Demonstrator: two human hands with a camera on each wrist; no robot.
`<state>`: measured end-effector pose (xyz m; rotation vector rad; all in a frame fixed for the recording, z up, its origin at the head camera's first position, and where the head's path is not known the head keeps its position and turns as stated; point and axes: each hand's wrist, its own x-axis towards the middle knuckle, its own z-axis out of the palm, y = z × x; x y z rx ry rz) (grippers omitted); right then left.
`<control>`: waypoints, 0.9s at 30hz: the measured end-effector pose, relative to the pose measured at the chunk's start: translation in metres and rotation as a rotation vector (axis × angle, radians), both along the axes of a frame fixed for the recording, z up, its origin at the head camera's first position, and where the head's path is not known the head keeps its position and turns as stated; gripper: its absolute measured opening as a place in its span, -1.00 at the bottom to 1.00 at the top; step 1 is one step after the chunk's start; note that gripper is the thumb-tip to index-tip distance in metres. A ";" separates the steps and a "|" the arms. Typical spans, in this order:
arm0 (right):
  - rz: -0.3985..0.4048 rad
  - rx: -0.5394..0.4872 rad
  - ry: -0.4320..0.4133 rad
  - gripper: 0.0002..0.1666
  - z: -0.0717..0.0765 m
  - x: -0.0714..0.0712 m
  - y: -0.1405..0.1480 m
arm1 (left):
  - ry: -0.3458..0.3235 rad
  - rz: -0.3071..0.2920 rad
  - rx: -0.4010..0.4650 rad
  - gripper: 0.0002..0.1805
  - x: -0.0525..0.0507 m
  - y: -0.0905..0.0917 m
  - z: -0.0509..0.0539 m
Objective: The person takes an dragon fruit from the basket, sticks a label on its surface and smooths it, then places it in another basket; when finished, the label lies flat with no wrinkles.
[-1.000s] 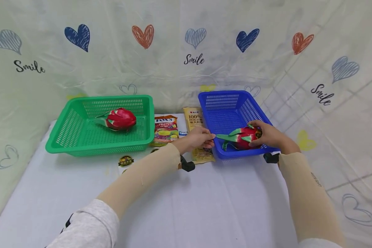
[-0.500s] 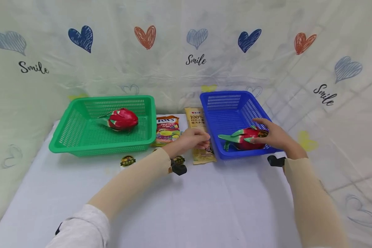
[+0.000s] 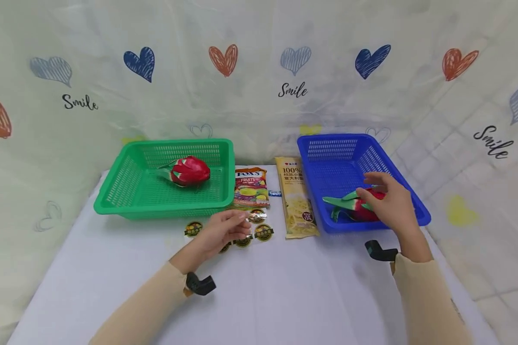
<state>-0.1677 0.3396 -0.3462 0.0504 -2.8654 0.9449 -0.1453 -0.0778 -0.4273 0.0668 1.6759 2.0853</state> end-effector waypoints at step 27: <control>0.572 -0.074 -0.070 -0.37 0.014 -0.128 -0.289 | 0.040 0.483 0.113 -0.61 0.010 -0.128 -0.012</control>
